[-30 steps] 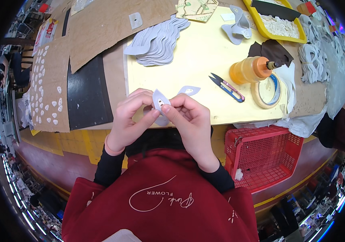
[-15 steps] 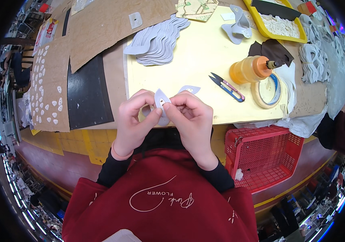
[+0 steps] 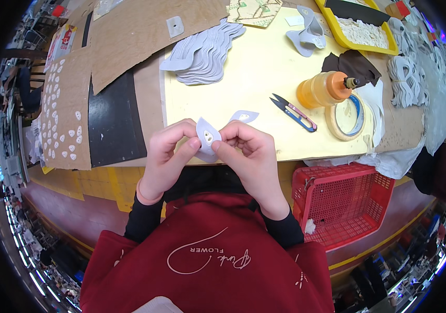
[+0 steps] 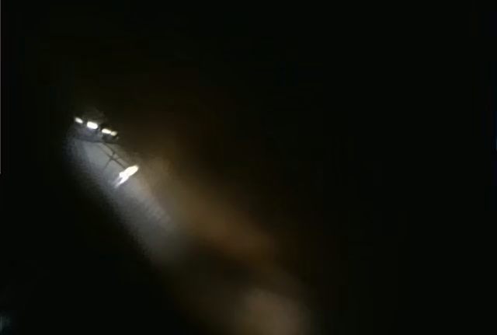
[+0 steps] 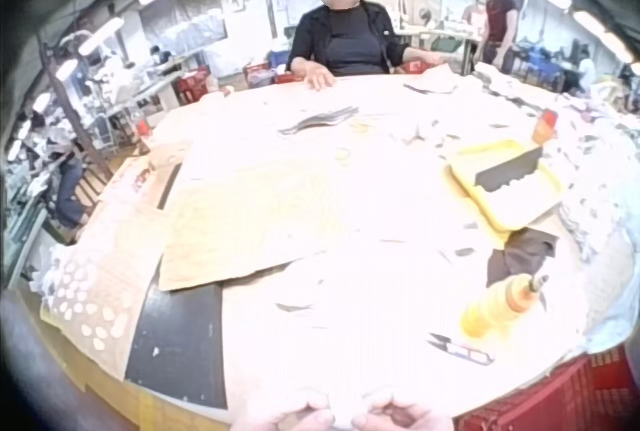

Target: The person assembles small white foam pieces onto larger grey foam cutouts using a utility knife and adhesive. They repeatedly pick up small pieces, apply them to the grey shapes, and trim edges as needed. The workspace contains stacks of foam parts, cardboard templates, and tools.

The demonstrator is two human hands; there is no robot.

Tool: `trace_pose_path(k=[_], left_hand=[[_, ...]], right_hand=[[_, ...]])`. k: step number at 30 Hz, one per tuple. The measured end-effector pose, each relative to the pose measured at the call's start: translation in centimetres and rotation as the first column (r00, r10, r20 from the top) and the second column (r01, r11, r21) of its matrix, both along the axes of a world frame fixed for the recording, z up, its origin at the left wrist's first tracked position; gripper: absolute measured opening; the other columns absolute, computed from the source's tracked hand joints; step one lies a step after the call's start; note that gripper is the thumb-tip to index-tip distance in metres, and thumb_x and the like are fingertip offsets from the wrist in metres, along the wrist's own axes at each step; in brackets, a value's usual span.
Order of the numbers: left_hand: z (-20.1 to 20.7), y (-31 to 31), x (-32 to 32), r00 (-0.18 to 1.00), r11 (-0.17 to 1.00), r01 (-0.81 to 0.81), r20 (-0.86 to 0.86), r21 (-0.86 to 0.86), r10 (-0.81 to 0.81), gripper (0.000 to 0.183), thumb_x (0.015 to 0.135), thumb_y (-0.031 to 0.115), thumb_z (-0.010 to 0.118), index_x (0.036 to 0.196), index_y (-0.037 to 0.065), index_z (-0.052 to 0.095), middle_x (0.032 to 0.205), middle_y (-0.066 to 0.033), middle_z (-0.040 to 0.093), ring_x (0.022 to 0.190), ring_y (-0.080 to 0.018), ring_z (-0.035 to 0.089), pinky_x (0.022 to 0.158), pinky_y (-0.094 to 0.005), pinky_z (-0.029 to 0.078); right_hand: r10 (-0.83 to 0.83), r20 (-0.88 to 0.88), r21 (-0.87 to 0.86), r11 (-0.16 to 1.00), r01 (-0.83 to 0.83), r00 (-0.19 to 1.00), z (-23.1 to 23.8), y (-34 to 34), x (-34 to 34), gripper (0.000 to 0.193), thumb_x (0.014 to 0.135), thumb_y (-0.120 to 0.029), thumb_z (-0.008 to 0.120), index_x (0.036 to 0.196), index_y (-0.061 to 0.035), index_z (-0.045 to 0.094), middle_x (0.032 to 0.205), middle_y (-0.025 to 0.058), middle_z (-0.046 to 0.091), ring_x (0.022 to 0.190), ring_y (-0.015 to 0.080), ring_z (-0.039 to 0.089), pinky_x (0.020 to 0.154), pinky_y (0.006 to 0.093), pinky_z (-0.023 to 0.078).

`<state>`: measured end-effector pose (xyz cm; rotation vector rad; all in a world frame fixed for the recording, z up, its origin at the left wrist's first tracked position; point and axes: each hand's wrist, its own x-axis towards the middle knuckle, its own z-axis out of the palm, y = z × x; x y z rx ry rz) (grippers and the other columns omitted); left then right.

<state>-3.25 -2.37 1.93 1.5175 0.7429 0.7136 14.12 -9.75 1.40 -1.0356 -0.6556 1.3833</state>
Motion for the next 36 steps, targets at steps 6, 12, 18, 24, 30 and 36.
trace_pose_path(k=[6, 12, 18, 24, 30, 36], left_hand=[[0.4, 0.1, -0.1, 0.996, 0.986, 0.077, -0.049, 0.147, -0.07, 0.005, 0.092, 0.003, 0.067, 0.091, -0.002, 0.064, 0.083, -0.007, 0.062, 0.074, -0.0144, 0.057, 0.06, -0.0269, 0.044], [-0.4, -0.2, -0.3, 0.998, 0.999, 0.054, -0.017, -0.01, -0.054, 0.003, 0.09, 0.0, 0.066, 0.089, -0.002, 0.064, 0.082, -0.0077, 0.061, 0.072, -0.0159, 0.057, 0.059, -0.0271, 0.044], [-0.5, -1.1, 0.1, 1.0, 0.99, -0.015, -0.003, -0.14, 0.015, 0.008, 0.096, 0.006, 0.064, 0.092, -0.001, 0.063, 0.082, -0.0037, 0.064, 0.075, -0.0108, 0.06, 0.063, -0.024, 0.045], [-0.1, -0.9, 0.1, 0.998, 0.981, 0.014, 0.064, -0.192, -0.002, 0.014, 0.1, 0.01, 0.064, 0.092, -0.001, 0.062, 0.084, -0.004, 0.067, 0.077, -0.0067, 0.059, 0.065, -0.0223, 0.046], [-0.7, -0.9, 0.1, 0.999, 0.995, -0.047, 0.023, -0.086, 0.049, 0.017, 0.101, 0.011, 0.063, 0.09, -0.002, 0.059, 0.081, -0.006, 0.059, 0.075, -0.0128, 0.054, 0.067, -0.0275, 0.044], [-0.9, -1.3, -0.1, 0.995, 0.996, -0.087, -0.048, -0.008, 0.086, 0.019, 0.1, 0.008, 0.061, 0.085, -0.001, 0.052, 0.075, -0.0097, 0.048, 0.07, -0.0218, 0.049, 0.065, -0.033, 0.041]], right_hand=[[0.033, 0.116, -0.024, 0.999, -0.03, 0.993, 0.0, 0.0, -0.2, 0.004, 0.089, 0.002, 0.069, 0.093, 0.0007, 0.067, 0.084, -0.0019, 0.062, 0.076, 0.0042, 0.052, 0.071, 0.0209, 0.043], [0.099, 0.217, -0.071, 0.994, -0.085, 0.971, -0.2, -0.2, -0.5, 0.008, 0.089, 0.008, 0.063, 0.09, 0.0001, 0.063, 0.087, -0.0013, 0.06, 0.078, 0.0041, 0.055, 0.074, 0.0207, 0.045], [0.015, 0.031, -0.083, 0.996, -0.013, 0.999, -0.5, -0.2, -1.5, 0.002, 0.094, 0.0, 0.067, 0.092, -0.0008, 0.065, 0.081, -0.0038, 0.062, 0.074, 0.0025, 0.054, 0.068, 0.0202, 0.045], [-0.012, -0.093, -0.087, 0.996, 0.004, 0.996, 0.0, -0.3, -0.7, 0.007, 0.1, -0.005, 0.066, 0.104, 0.0013, 0.067, 0.086, -0.0014, 0.067, 0.079, 0.0029, 0.06, 0.071, 0.0195, 0.048], [-0.008, -0.035, -0.043, 0.999, 0.007, 0.999, 0.0, -0.5, -0.8, 0.007, 0.101, -0.004, 0.066, 0.101, 0.0013, 0.07, 0.087, -0.0019, 0.066, 0.079, 0.0025, 0.06, 0.071, 0.0191, 0.047], [-0.044, -0.002, -0.069, 0.997, 0.044, 0.999, 0.1, -0.7, -1.7, 0.008, 0.101, -0.005, 0.066, 0.101, 0.002, 0.069, 0.091, -0.0012, 0.064, 0.08, 0.0027, 0.057, 0.072, 0.0186, 0.047]])
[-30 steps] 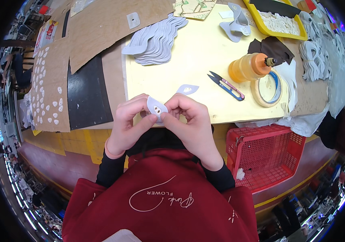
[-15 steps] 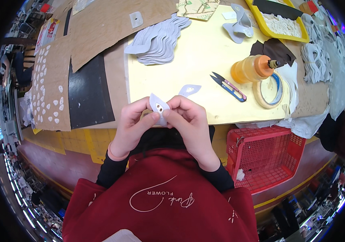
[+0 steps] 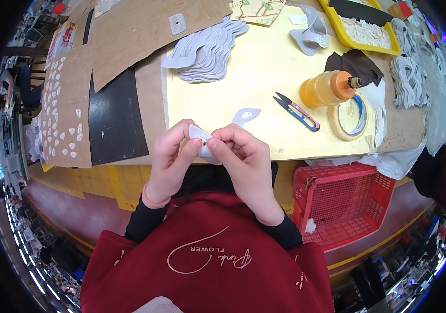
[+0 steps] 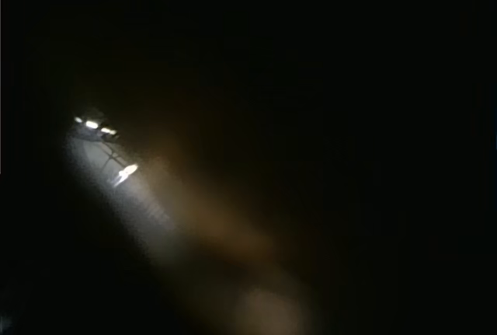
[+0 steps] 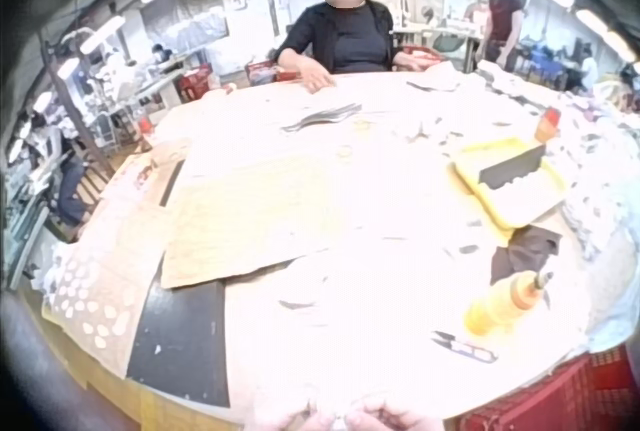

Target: The person assembles small white foam pieces onto larger grey foam cutouts using a utility knife and adhesive. They repeatedly pick up small pieces, apply them to the grey shapes, and trim edges as needed. The workspace contains stacks of foam parts, cardboard templates, and tools.

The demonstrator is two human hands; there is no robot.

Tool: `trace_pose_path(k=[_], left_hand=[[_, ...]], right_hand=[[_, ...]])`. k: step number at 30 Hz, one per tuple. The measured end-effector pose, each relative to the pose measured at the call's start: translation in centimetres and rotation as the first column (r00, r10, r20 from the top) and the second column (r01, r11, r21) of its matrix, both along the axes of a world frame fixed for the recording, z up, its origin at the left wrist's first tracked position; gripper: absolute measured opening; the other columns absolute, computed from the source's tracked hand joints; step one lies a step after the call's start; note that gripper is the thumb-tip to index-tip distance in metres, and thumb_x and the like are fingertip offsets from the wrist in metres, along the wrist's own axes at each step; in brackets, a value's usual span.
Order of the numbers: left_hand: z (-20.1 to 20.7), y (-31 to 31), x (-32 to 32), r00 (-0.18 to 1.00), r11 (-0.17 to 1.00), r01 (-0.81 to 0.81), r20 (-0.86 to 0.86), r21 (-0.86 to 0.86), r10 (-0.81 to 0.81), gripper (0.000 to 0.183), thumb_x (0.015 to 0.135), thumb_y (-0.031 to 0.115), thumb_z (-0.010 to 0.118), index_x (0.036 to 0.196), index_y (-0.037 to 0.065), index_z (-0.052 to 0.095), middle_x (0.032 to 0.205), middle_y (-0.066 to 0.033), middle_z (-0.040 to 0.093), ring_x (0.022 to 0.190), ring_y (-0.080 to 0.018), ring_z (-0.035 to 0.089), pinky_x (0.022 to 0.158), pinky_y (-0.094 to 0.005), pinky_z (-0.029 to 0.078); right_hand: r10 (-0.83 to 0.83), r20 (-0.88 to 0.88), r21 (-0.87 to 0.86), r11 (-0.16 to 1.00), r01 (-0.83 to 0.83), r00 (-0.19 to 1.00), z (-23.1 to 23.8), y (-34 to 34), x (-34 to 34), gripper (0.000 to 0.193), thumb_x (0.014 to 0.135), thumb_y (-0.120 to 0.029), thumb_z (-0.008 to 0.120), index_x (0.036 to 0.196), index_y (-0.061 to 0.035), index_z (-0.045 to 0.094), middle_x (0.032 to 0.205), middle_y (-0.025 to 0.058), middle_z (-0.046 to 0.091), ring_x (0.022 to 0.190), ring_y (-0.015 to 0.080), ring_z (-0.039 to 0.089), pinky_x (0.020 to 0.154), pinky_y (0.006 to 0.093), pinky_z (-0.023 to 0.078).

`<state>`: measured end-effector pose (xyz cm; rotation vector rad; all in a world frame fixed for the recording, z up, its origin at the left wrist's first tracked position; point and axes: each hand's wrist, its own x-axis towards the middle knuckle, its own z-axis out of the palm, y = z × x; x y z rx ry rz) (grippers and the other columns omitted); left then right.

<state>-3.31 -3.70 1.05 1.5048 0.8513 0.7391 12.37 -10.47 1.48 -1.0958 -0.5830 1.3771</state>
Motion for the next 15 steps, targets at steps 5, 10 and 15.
trace_pose_path(k=[5, 10, 15], left_hand=[[-0.2, -0.1, 1.0, 0.991, 0.946, -0.067, -0.09, 0.316, 0.1, 0.018, 0.099, 0.009, 0.059, 0.085, 0.001, 0.053, 0.075, -0.0107, 0.048, 0.07, -0.0281, 0.049, 0.074, -0.0353, 0.04], [0.9, -0.7, 1.4, 0.99, 0.989, -0.14, 0.037, 0.042, 0.138, 0.021, 0.101, 0.012, 0.058, 0.083, 0.001, 0.054, 0.076, -0.0092, 0.051, 0.071, -0.0251, 0.049, 0.073, -0.0349, 0.04], [1.9, -0.7, 1.2, 0.983, 0.989, -0.115, 0.13, -0.094, 0.126, 0.021, 0.101, 0.011, 0.057, 0.083, 0.001, 0.056, 0.076, -0.0077, 0.052, 0.074, -0.021, 0.048, 0.07, -0.0337, 0.04]], right_hand=[[-0.143, 0.22, 0.052, 0.989, 0.135, 0.965, 0.0, 0.1, -1.7, 0.009, 0.102, -0.006, 0.066, 0.101, 0.0028, 0.067, 0.092, 0.0002, 0.061, 0.08, 0.0047, 0.055, 0.073, 0.02, 0.046], [-0.018, -0.183, 0.055, 0.998, 0.029, 0.983, 0.0, 0.6, -1.1, 0.011, 0.102, -0.008, 0.063, 0.101, 0.0029, 0.064, 0.088, 0.0006, 0.059, 0.08, 0.0058, 0.054, 0.072, 0.0216, 0.044], [0.155, 0.03, 0.2, 0.967, -0.158, 0.987, 0.3, 0.4, 0.2, 0.008, 0.099, -0.004, 0.059, 0.095, 0.0018, 0.061, 0.086, -0.0005, 0.057, 0.075, 0.0063, 0.047, 0.067, 0.0217, 0.038]])
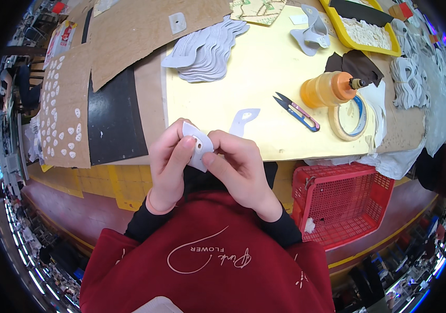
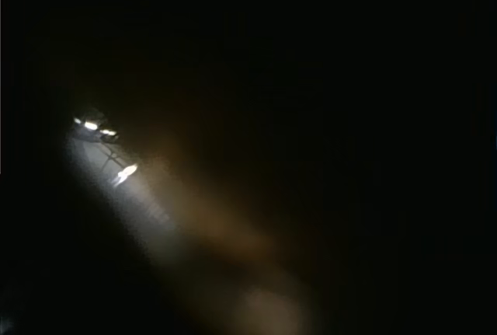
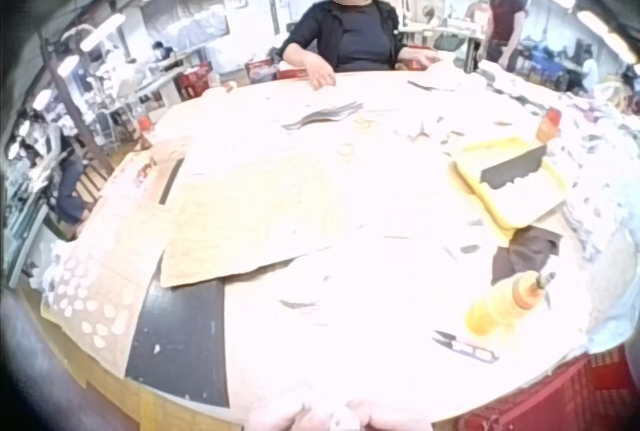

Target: The person assembles small white foam pieces onto larger grey foam cutouts using a utility knife and adhesive. They repeatedly pick up small pieces, apply them to the grey shapes, and trim edges as needed. The workspace contains stacks of foam parts, cardboard templates, and tools.

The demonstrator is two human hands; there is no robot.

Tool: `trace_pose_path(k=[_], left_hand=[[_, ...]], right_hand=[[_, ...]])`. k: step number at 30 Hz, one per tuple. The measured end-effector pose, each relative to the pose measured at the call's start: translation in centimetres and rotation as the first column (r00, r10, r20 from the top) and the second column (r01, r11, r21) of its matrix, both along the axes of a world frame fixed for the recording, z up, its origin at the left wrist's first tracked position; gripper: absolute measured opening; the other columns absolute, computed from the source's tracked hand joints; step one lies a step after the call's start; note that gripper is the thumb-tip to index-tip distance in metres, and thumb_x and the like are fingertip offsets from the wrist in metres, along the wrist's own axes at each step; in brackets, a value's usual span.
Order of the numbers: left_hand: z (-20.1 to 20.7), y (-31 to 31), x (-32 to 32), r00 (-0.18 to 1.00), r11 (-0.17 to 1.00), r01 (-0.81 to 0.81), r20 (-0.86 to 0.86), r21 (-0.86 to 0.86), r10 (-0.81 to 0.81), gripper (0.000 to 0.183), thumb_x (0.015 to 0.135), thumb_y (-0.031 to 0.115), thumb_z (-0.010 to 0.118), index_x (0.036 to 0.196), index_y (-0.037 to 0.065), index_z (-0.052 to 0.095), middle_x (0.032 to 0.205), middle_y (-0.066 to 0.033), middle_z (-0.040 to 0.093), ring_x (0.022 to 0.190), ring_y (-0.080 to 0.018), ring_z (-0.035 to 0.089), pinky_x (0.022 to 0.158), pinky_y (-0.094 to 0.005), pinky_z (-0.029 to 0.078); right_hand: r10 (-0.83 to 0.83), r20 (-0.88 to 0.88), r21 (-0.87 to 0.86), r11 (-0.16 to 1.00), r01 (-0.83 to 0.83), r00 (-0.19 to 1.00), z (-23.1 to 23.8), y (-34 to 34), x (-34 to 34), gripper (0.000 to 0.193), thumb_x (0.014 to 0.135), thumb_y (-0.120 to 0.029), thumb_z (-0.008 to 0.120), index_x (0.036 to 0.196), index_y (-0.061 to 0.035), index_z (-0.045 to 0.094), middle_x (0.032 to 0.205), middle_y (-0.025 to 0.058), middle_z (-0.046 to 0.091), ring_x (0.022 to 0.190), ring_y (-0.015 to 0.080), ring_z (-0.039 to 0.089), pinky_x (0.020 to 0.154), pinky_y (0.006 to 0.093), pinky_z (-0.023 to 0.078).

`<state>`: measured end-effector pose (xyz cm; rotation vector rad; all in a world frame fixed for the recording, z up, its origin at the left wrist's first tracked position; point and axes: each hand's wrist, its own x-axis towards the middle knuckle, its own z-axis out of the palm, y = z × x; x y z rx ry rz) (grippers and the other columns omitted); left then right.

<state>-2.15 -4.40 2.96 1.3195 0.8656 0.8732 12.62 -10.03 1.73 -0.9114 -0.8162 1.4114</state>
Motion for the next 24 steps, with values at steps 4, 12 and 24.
trace_pose_path(k=[4, 12, 24], left_hand=[[0.1, 0.1, -0.1, 0.997, 0.992, 0.081, -0.011, 0.1, -0.08, 0.018, 0.1, 0.01, 0.058, 0.084, 0.001, 0.057, 0.076, -0.0077, 0.052, 0.074, -0.022, 0.046, 0.069, -0.0338, 0.039], [-1.2, 0.1, 0.3, 0.998, 0.945, 0.054, -0.04, 0.322, -0.044, 0.019, 0.1, 0.01, 0.06, 0.084, 0.001, 0.057, 0.075, -0.0071, 0.051, 0.075, -0.0211, 0.048, 0.07, -0.033, 0.04], [0.1, 3.0, 1.2, 0.938, 0.961, -0.273, 0.212, -0.036, 0.275, 0.021, 0.108, 0.016, 0.057, 0.103, -0.002, 0.064, 0.088, 0.0, 0.063, 0.086, -0.0063, 0.056, 0.079, -0.0229, 0.046]], right_hand=[[-0.019, 0.037, 0.047, 0.999, 0.017, 0.999, -0.2, -0.3, 0.0, 0.01, 0.097, -0.005, 0.061, 0.09, 0.002, 0.061, 0.078, -0.0005, 0.054, 0.069, 0.0065, 0.043, 0.062, 0.0233, 0.035], [-0.14, -0.038, -0.045, 0.989, 0.138, 0.989, -0.2, -0.9, -1.3, 0.009, 0.097, -0.002, 0.06, 0.088, 0.0008, 0.06, 0.076, -0.0021, 0.053, 0.066, 0.0055, 0.04, 0.059, 0.0236, 0.032], [-0.167, 0.144, -0.071, 0.981, 0.178, 0.975, 0.4, 3.1, -1.1, 0.01, 0.101, -0.008, 0.066, 0.103, 0.0014, 0.067, 0.092, -0.001, 0.063, 0.082, 0.0057, 0.053, 0.076, 0.0219, 0.043]])
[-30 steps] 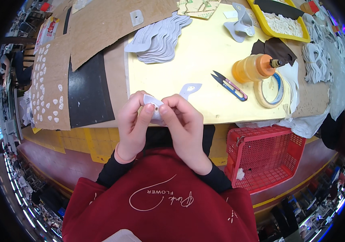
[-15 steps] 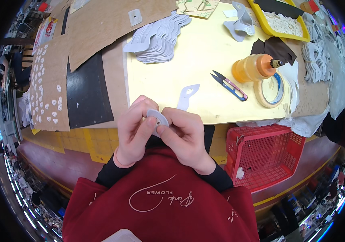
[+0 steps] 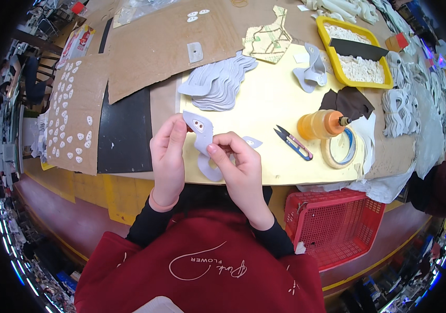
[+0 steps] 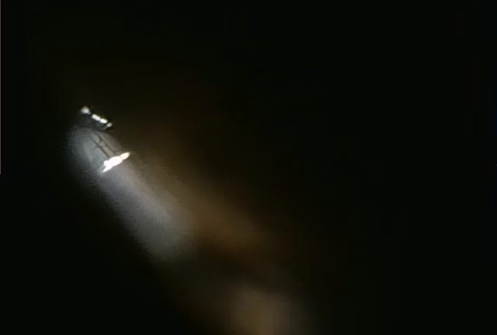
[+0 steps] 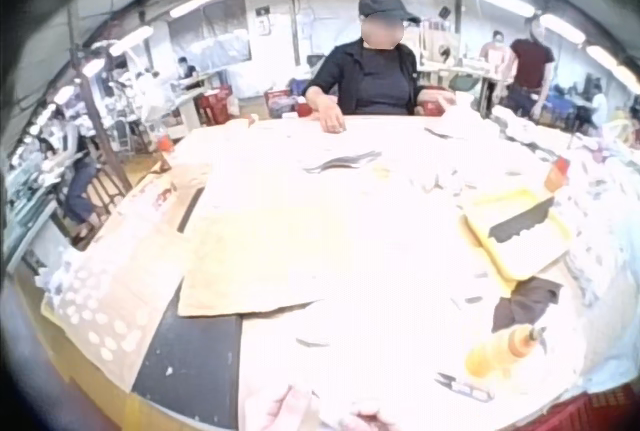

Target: The person assembles small white foam pieces onto larger grey foam cutouts using a utility knife and adhesive. They repeatedly pick up small pieces, apply them to the grey shapes, and trim edges as needed. The workspace contains stacks of foam parts, cardboard templates, and tools.

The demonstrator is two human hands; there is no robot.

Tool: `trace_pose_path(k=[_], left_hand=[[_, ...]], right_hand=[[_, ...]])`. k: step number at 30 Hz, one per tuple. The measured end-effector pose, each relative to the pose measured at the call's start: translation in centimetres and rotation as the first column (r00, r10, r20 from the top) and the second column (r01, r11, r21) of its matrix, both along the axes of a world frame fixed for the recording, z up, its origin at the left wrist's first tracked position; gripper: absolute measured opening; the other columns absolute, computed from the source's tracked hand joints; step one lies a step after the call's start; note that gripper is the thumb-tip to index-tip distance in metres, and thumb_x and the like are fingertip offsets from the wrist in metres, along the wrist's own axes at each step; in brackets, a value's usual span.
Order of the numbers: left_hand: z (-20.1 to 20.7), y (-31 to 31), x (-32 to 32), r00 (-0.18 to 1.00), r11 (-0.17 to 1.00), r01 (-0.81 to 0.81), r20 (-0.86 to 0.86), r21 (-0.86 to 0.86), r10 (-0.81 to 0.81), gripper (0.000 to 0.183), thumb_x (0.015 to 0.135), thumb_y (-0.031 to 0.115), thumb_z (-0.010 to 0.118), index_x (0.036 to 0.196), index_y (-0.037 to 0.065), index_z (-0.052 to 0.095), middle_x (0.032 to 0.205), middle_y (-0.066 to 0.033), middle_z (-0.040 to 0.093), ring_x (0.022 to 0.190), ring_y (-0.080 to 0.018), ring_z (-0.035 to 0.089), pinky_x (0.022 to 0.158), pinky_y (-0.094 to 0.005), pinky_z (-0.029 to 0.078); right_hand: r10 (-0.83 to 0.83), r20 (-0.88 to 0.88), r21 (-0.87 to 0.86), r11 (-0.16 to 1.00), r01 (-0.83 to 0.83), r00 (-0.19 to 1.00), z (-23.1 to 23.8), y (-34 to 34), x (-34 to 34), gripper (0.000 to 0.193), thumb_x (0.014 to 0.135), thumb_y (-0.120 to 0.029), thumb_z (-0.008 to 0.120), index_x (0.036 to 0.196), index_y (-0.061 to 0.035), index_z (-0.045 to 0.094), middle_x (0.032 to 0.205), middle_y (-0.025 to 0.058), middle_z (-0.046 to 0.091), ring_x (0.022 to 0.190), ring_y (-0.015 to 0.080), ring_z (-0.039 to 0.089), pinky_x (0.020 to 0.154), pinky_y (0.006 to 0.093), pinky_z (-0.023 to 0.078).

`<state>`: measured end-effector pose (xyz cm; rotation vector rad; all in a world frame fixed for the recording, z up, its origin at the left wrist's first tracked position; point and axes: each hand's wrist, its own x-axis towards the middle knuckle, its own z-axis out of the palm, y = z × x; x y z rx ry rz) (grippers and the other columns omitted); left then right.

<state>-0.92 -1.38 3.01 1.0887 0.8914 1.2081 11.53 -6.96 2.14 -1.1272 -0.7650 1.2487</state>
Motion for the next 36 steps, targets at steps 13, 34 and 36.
trace_pose_path(k=[13, 34, 36], left_hand=[[-0.1, -0.1, -1.8, 0.997, 0.996, 0.076, -0.018, -0.041, -0.077, 0.021, 0.101, 0.011, 0.066, 0.101, -0.008, 0.074, 0.091, -0.0068, 0.074, 0.088, -0.0106, 0.066, 0.082, -0.0254, 0.051], [0.4, -1.0, -2.0, 0.943, 0.975, 0.221, -0.247, -0.036, -0.223, 0.011, 0.092, 0.006, 0.076, 0.097, -0.003, 0.072, 0.089, -0.0033, 0.07, 0.082, -0.0084, 0.064, 0.074, -0.0246, 0.051], [0.5, -1.0, -2.1, 0.948, 0.979, 0.203, -0.245, -0.022, -0.202, 0.01, 0.092, 0.006, 0.075, 0.096, -0.003, 0.072, 0.09, -0.0027, 0.07, 0.083, -0.0079, 0.063, 0.076, -0.0241, 0.051]], right_hand=[[0.039, 0.007, -0.025, 0.999, -0.039, 0.999, 0.1, -1.0, 0.5, 0.011, 0.1, -0.008, 0.065, 0.103, 0.0024, 0.067, 0.093, 0.0003, 0.065, 0.087, 0.0069, 0.057, 0.081, 0.0231, 0.045], [-0.091, -0.304, -0.105, 0.993, 0.061, 0.948, 0.0, -1.4, 0.2, 0.014, 0.103, -0.01, 0.063, 0.103, 0.002, 0.07, 0.091, 0.0021, 0.068, 0.085, 0.0087, 0.06, 0.081, 0.0248, 0.047], [-0.045, -0.333, -0.109, 0.994, 0.009, 0.942, -0.1, -1.3, 0.5, 0.015, 0.103, -0.011, 0.063, 0.106, 0.0012, 0.071, 0.092, 0.0028, 0.069, 0.086, 0.0096, 0.061, 0.083, 0.0254, 0.048]])
